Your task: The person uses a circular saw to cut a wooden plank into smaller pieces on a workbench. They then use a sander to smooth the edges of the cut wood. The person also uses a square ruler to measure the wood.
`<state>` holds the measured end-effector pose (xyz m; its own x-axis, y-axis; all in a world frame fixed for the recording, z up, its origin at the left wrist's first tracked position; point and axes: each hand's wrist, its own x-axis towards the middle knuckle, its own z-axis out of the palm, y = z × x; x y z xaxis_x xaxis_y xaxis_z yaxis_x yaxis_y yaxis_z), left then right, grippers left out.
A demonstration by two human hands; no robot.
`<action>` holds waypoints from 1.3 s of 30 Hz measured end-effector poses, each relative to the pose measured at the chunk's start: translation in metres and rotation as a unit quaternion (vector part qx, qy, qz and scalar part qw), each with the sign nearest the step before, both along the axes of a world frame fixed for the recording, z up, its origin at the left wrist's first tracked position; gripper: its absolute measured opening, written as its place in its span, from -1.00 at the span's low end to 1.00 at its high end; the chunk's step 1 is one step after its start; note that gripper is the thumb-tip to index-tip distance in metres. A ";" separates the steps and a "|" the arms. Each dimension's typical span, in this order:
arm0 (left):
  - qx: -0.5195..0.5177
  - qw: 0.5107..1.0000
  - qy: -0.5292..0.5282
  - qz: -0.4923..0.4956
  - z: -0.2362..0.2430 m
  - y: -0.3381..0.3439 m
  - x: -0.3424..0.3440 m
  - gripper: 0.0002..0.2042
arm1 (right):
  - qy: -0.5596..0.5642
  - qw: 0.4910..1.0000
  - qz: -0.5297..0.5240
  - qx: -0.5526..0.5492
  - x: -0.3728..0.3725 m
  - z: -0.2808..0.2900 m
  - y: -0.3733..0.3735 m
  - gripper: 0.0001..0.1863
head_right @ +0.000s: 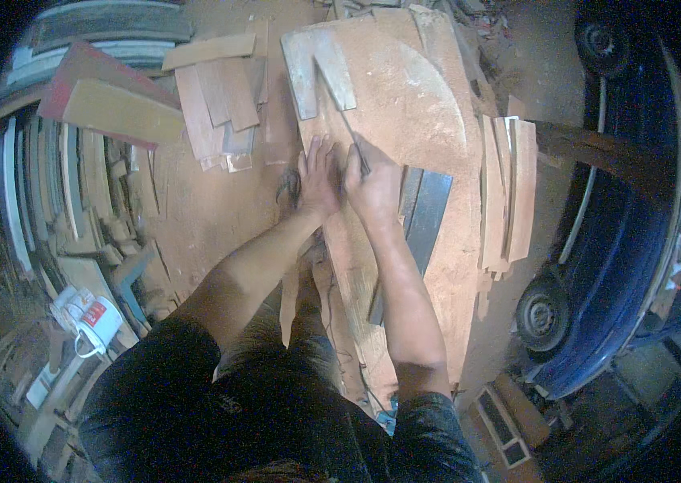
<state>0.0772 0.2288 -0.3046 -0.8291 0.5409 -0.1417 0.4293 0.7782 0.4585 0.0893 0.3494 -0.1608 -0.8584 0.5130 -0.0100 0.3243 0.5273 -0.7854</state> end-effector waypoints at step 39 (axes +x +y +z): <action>-0.033 0.974 0.140 -0.178 -0.001 -0.004 -0.062 -0.38 | -0.171 0.970 -0.168 -0.047 0.319 -0.026 -0.028 -0.65</action>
